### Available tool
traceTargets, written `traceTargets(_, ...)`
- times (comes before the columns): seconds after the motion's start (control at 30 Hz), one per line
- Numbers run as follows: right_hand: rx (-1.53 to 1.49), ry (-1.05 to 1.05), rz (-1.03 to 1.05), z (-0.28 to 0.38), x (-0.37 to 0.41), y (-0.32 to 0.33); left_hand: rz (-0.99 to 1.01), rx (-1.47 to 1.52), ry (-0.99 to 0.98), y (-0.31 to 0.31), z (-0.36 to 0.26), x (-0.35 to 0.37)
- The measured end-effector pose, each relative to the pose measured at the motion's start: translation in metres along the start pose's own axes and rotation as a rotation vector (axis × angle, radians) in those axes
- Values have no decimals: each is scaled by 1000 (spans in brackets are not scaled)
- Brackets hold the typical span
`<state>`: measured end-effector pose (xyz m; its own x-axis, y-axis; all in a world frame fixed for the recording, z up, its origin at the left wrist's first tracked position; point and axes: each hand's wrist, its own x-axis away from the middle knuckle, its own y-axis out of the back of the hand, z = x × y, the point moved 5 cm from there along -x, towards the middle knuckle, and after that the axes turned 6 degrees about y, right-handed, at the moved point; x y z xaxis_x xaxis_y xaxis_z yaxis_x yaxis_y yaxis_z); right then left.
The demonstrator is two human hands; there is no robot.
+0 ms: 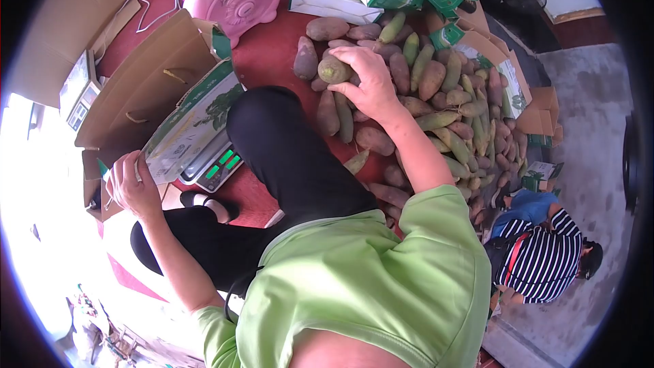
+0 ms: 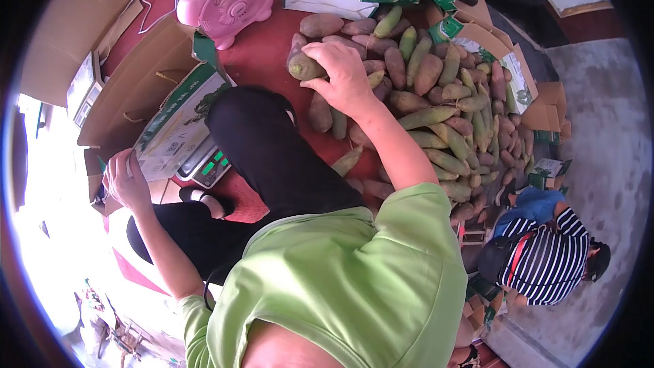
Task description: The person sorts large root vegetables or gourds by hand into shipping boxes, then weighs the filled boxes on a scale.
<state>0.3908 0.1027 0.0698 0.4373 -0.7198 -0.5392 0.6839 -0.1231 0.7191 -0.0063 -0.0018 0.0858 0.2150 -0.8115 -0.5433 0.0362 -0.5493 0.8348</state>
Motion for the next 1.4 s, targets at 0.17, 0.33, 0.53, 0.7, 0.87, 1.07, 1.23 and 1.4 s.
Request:
traceTargets(0.17,81,44,37,13,-14,-10,15,35,7,3,0,-2)
traceTargets(0.33,86,118,30,27,-32,-11,14,68,-7,7,-4,-5)
traceTargets(0.53,-151,206,-187,48,-85,9,21,83,21,9,-4,-6)
traceTargets(0.7,-503,279,-327,92,-155,35,6,87,14,9,-3,-7)
traceTargets(0.87,-1042,254,-343,130,-194,-8,1,71,-4,9,-3,-6)
traceTargets(1.07,-963,-303,-327,123,-178,-133,4,38,-24,5,-1,-2)
traceTargets(1.23,-815,-308,-305,103,-174,-146,14,32,-29,1,1,-1)
traceTargets(1.4,-657,-156,-376,67,-134,-76,12,7,-52,0,1,-1)
